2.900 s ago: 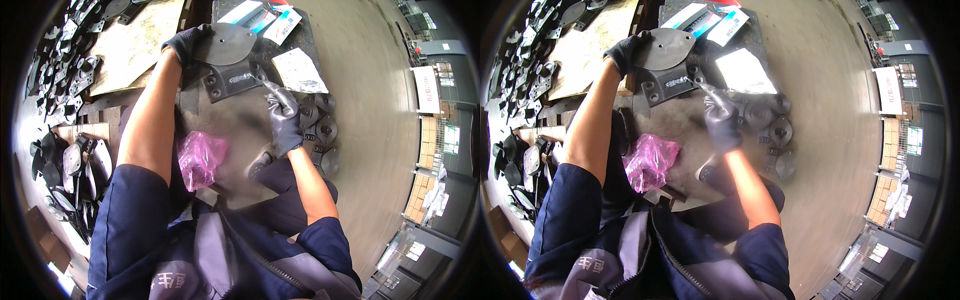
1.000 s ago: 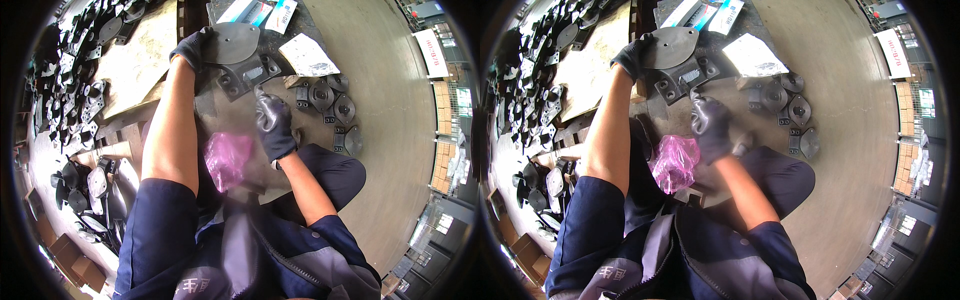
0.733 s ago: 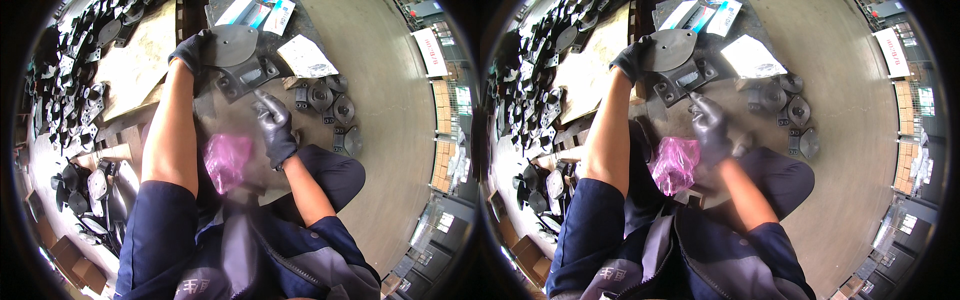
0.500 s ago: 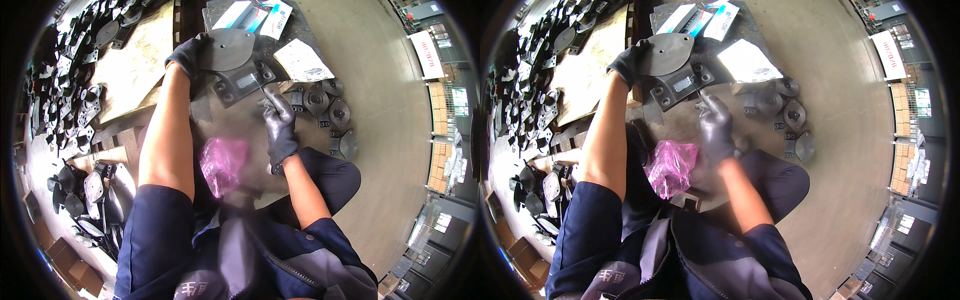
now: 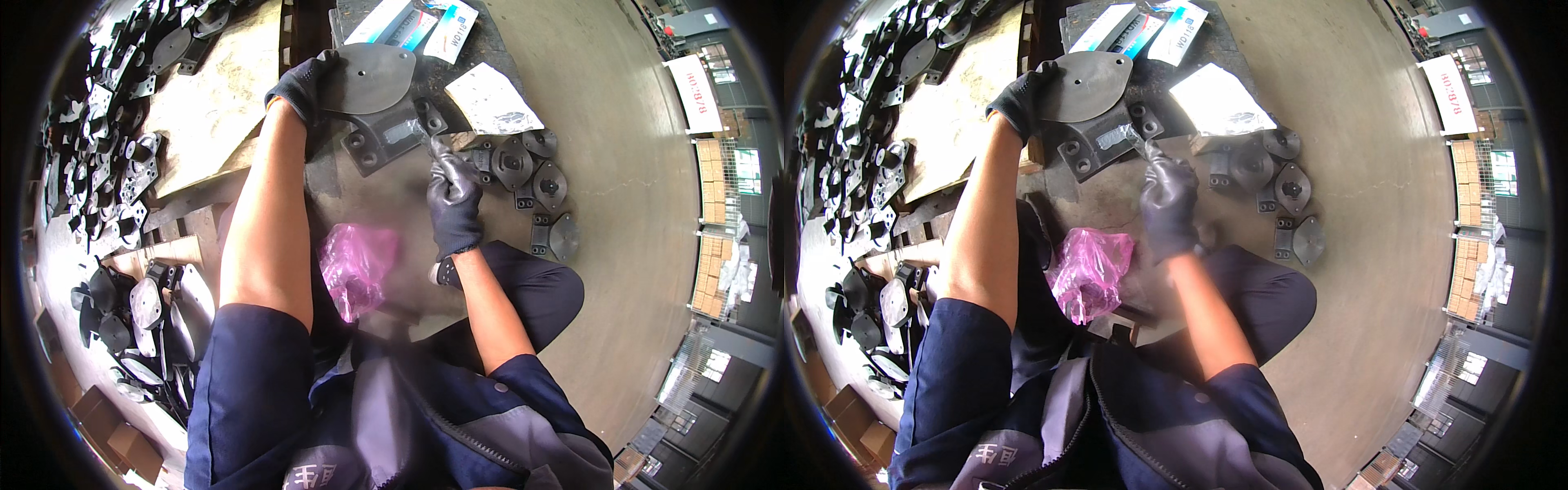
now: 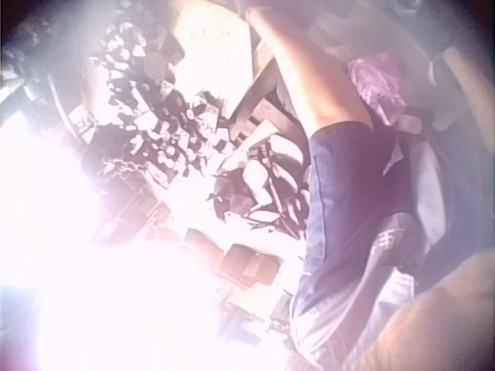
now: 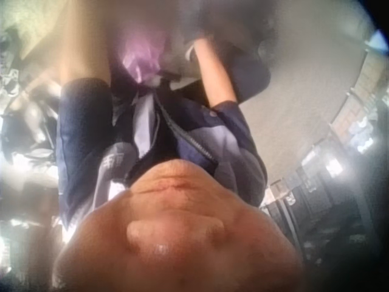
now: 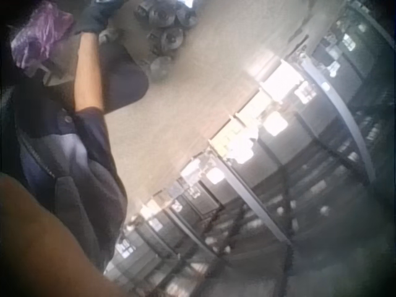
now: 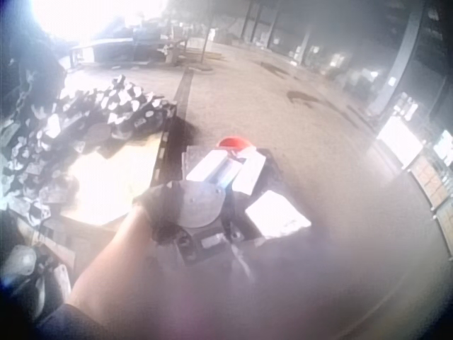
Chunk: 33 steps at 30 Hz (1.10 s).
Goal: The person sits on the floor and repeatedly picks up dark metal parts from a pile. They use a small metal tool to scrape and clean the surfaces of each part before placing them back into the pile.
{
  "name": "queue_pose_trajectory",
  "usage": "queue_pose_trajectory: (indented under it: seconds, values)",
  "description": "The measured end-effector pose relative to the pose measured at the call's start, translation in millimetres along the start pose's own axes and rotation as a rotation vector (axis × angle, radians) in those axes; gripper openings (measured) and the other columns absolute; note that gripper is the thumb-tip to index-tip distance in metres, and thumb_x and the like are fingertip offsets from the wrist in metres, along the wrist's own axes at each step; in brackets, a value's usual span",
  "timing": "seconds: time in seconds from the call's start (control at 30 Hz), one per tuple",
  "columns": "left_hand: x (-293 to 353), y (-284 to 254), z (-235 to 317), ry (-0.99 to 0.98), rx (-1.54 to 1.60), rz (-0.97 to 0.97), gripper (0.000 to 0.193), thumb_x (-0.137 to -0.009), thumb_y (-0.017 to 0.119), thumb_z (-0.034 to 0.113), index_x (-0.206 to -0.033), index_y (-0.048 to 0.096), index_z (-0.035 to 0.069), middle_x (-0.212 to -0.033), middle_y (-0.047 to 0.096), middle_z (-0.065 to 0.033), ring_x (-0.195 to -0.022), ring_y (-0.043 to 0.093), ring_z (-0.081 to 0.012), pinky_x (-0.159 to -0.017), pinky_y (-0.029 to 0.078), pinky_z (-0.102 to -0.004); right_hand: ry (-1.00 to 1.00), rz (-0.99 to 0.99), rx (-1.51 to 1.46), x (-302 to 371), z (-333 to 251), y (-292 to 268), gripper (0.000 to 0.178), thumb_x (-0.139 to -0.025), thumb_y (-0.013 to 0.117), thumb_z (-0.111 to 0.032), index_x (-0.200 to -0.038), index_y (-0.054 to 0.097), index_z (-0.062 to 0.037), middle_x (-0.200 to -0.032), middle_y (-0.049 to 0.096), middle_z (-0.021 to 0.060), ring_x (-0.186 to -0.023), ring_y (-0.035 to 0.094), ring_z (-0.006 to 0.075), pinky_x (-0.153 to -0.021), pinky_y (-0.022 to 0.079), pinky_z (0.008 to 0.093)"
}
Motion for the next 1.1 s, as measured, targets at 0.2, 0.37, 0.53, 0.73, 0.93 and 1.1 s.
queue_pose_trajectory:
  seconds: [0.2, 0.37, 0.53, 0.73, 0.93, 1.1]
  values:
    - [-8, -2, -6, -0.043, 0.111, -0.010, 0.046, -0.081, 0.067, 0.051, -0.101, 0.069, 0.010, -0.091, 0.068, -0.0050, -0.076, 0.057, -0.0152, -0.069, 0.045, -0.0301, 0.318, 0.086, -0.644, 17, 16, 9, 0.039, -0.086, 0.048, 0.010, -0.120, 0.060, -0.0031, -0.098, 0.062, 0.0020, -0.082, 0.059, 0.0101, -0.064, 0.043, 0.0197]
    - [-17, -6, -9, 0.037, -0.072, -0.007, 0.044, -0.081, 0.067, 0.050, -0.100, 0.069, 0.010, -0.089, 0.067, -0.0053, -0.076, 0.057, -0.0158, -0.068, 0.045, -0.0306, 0.395, 0.065, -0.613, 12, 12, 9, 0.034, -0.088, 0.048, 0.008, -0.118, 0.061, -0.0022, -0.097, 0.064, 0.0041, -0.082, 0.060, 0.0108, -0.065, 0.044, 0.0205]
    - [-16, -1, -9, -0.007, 0.004, -0.019, 0.050, -0.079, 0.066, 0.055, -0.102, 0.068, 0.009, -0.085, 0.066, -0.0063, -0.074, 0.057, -0.0165, -0.064, 0.045, -0.0329, 0.404, 0.103, -0.602, 17, 24, 19, 0.035, -0.086, 0.048, 0.012, -0.115, 0.062, 0.0003, -0.100, 0.065, 0.0068, -0.083, 0.062, 0.0131, -0.070, 0.049, 0.0237]
    - [-15, -7, -9, 0.022, -0.086, -0.035, 0.053, -0.078, 0.066, 0.057, -0.104, 0.067, 0.011, -0.087, 0.065, -0.0066, -0.075, 0.056, -0.0158, -0.065, 0.045, -0.0334, 0.315, 0.096, -0.555, 18, 7, 21, 0.040, -0.081, 0.045, 0.017, -0.114, 0.061, 0.0016, -0.106, 0.065, 0.0085, -0.084, 0.062, 0.0139, -0.074, 0.051, 0.0240]
    - [-28, -16, -14, 0.045, -0.134, -0.049, 0.056, -0.078, 0.065, 0.059, -0.108, 0.066, 0.012, -0.094, 0.066, -0.0086, -0.080, 0.057, -0.0185, -0.070, 0.046, -0.0341, 0.289, 0.056, -0.506, 18, -1, 24, 0.041, -0.080, 0.044, 0.016, -0.115, 0.060, 0.0016, -0.107, 0.064, 0.0081, -0.086, 0.062, 0.0141, -0.076, 0.051, 0.0247]
    - [6, -5, 7, 0.042, -0.200, -0.029, 0.056, -0.078, 0.066, 0.059, -0.109, 0.066, 0.012, -0.099, 0.066, -0.0097, -0.085, 0.057, -0.0196, -0.074, 0.046, -0.0351, 0.317, 0.032, -0.505, 20, -4, 24, 0.038, -0.081, 0.048, 0.015, -0.113, 0.061, 0.0011, -0.104, 0.065, 0.0079, -0.087, 0.063, 0.0144, -0.076, 0.051, 0.0253]
Point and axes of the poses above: each hand's wrist, its own x-axis away from the middle knuckle, its own y-axis out of the palm, z = x × y, the point moved 3 cm from there along -x, towards the middle knuckle
